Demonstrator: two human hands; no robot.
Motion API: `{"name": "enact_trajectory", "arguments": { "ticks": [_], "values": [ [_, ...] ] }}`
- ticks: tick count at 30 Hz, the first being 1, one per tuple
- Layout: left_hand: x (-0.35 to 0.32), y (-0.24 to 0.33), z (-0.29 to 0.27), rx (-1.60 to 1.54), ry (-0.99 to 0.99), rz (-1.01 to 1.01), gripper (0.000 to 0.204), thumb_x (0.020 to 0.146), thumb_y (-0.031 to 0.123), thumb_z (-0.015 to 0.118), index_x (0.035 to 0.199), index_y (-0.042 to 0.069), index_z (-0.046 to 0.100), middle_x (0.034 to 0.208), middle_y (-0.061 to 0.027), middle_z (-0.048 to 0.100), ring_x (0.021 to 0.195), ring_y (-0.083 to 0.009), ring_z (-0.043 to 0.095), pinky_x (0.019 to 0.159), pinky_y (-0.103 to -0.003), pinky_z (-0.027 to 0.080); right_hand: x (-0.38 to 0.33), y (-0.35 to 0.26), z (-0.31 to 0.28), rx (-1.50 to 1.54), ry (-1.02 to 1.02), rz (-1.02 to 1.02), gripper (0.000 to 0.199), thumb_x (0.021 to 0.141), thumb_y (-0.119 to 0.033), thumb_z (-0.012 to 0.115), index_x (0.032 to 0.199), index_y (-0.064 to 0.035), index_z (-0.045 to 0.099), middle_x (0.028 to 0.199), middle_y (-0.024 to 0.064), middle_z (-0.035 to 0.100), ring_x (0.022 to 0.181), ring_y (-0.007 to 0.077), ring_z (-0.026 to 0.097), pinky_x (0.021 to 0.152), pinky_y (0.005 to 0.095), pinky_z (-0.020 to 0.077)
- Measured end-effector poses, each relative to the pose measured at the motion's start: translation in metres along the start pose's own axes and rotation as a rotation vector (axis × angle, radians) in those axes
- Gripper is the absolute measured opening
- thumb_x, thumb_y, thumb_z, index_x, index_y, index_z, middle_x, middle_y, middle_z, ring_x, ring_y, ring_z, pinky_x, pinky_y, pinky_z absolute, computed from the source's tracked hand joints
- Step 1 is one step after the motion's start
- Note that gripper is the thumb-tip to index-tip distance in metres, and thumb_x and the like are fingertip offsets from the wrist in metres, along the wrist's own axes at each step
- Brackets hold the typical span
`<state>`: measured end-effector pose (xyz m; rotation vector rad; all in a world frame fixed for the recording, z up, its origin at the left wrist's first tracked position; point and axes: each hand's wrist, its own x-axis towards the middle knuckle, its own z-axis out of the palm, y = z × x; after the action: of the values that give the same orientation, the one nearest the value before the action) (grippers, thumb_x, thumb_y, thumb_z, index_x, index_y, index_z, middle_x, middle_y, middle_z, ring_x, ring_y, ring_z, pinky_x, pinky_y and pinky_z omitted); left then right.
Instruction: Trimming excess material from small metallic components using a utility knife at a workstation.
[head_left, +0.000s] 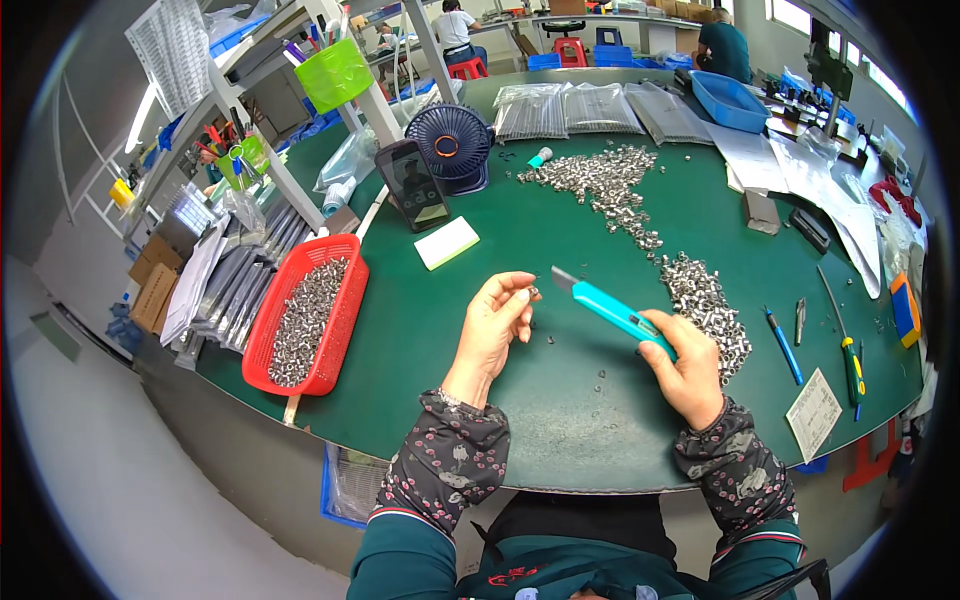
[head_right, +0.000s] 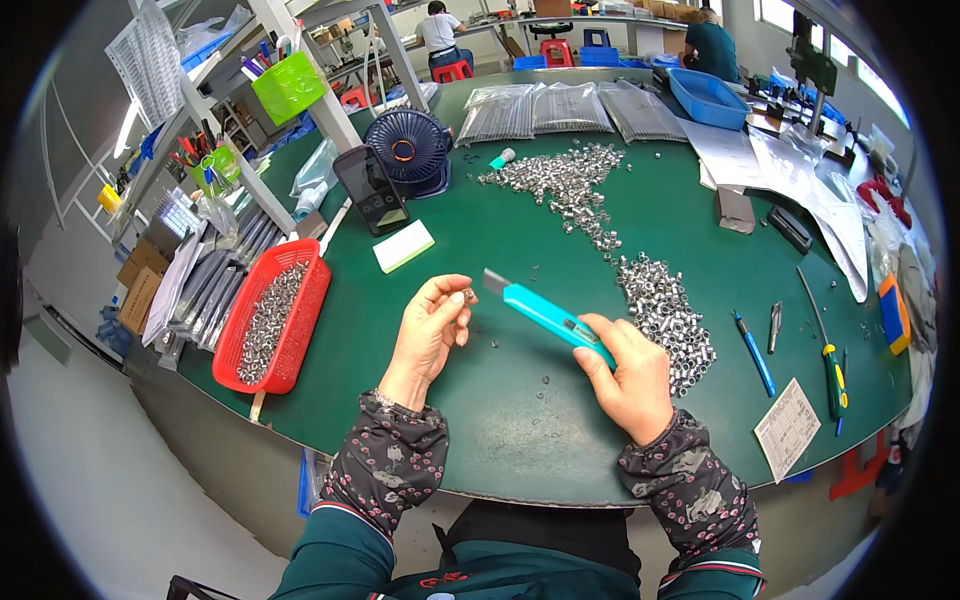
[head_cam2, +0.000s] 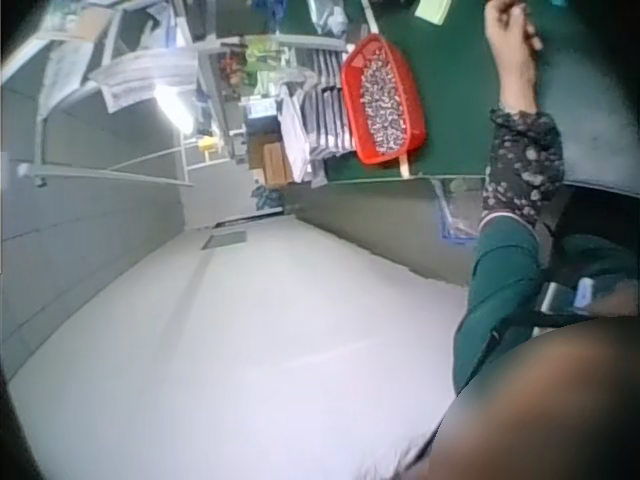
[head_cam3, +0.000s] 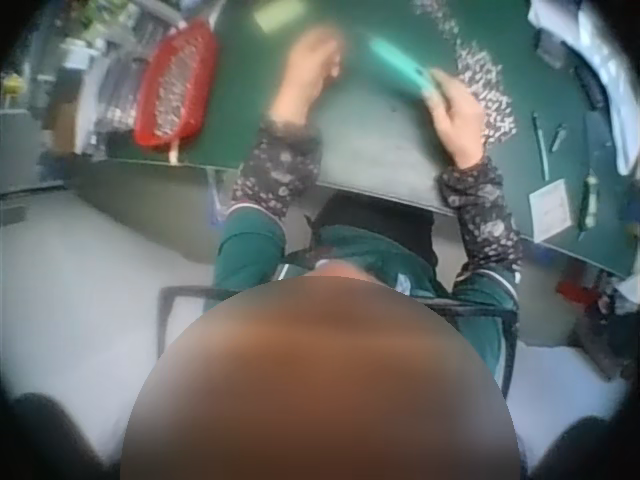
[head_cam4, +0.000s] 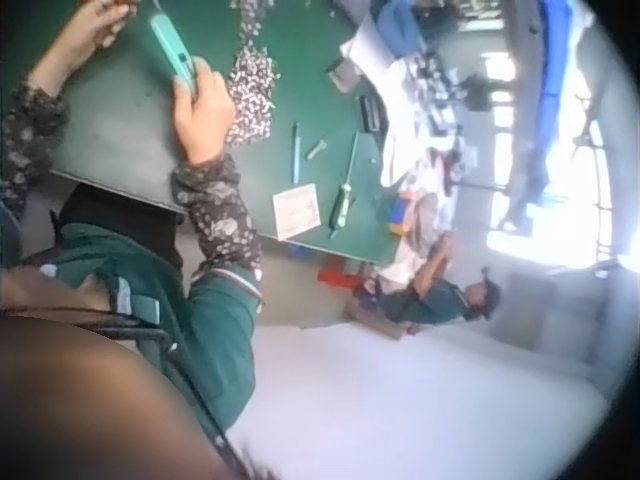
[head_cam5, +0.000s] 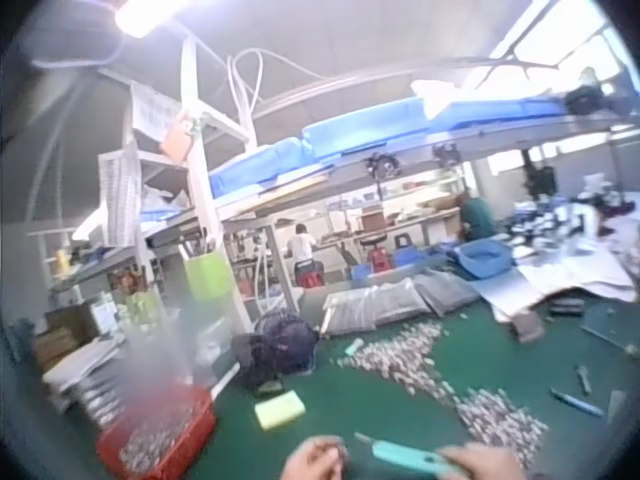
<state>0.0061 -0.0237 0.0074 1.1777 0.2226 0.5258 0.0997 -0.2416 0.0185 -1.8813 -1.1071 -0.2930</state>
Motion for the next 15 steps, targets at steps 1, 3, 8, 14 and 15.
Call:
{"name": "enact_trajectory", "arguments": {
  "ticks": [1, 3, 8, 14, 15],
  "values": [
    [0.0, 0.0, 0.002, 0.0, 0.01, 0.011, 0.013, 0.083, 0.008, 0.052, 0.094, 0.002, 0.054, 0.083, -0.0041, 0.053, 0.06, -0.005, 0.047, 0.045, -0.017, 0.041, -0.001, 0.002, 0.001, 0.049, -0.043, -0.01, 0.024, 0.075, -0.02, 0.058, 0.095, -0.007, 0.057, 0.064, 0.0093, 0.048, 0.055, 0.0247, 0.05, 0.05, 0.0334, 0.0393],
    [0.001, -0.002, 0.0, 0.004, -0.008, 0.035, 0.012, 0.083, 0.008, 0.052, 0.093, 0.002, 0.053, 0.083, -0.0035, 0.053, 0.06, -0.0051, 0.047, 0.045, -0.017, 0.041, -0.001, 0.001, 0.001, 0.097, -0.084, 0.0, 0.024, 0.076, -0.021, 0.058, 0.095, -0.0066, 0.057, 0.065, 0.0094, 0.051, 0.057, 0.0249, 0.052, 0.052, 0.0322, 0.0406],
    [0.001, -0.002, -0.001, 0.027, -0.018, 0.075, 0.011, 0.083, 0.008, 0.052, 0.092, 0.002, 0.054, 0.079, -0.0017, 0.052, 0.06, -0.0052, 0.046, 0.045, -0.017, 0.041, 0.001, 0.003, 0.001, 0.158, -0.175, 0.037, 0.024, 0.076, -0.021, 0.057, 0.096, -0.0069, 0.058, 0.068, 0.0098, 0.053, 0.06, 0.024, 0.054, 0.054, 0.0305, 0.0417],
    [0.0, 0.002, 0.0, 0.371, -0.079, 0.143, 0.01, 0.082, 0.004, 0.05, 0.089, 0.001, 0.057, 0.078, -0.0016, 0.053, 0.062, -0.0043, 0.047, 0.049, -0.018, 0.04, 0.004, 0.002, -0.008, 0.069, -0.195, 0.034, 0.024, 0.074, -0.019, 0.059, 0.094, -0.0061, 0.058, 0.065, 0.0099, 0.05, 0.057, 0.0252, 0.051, 0.052, 0.0314, 0.0397],
    [0.0, 0.002, 0.001, 0.408, -0.07, 0.164, 0.01, 0.082, 0.005, 0.051, 0.088, 0.001, 0.057, 0.078, -0.0017, 0.054, 0.06, -0.0056, 0.048, 0.052, -0.018, 0.041, 0.004, -0.002, -0.011, -0.055, -0.177, 0.019, 0.024, 0.073, -0.018, 0.059, 0.094, -0.006, 0.058, 0.063, 0.0099, 0.048, 0.055, 0.0257, 0.049, 0.051, 0.0322, 0.0389]
  ]
}}
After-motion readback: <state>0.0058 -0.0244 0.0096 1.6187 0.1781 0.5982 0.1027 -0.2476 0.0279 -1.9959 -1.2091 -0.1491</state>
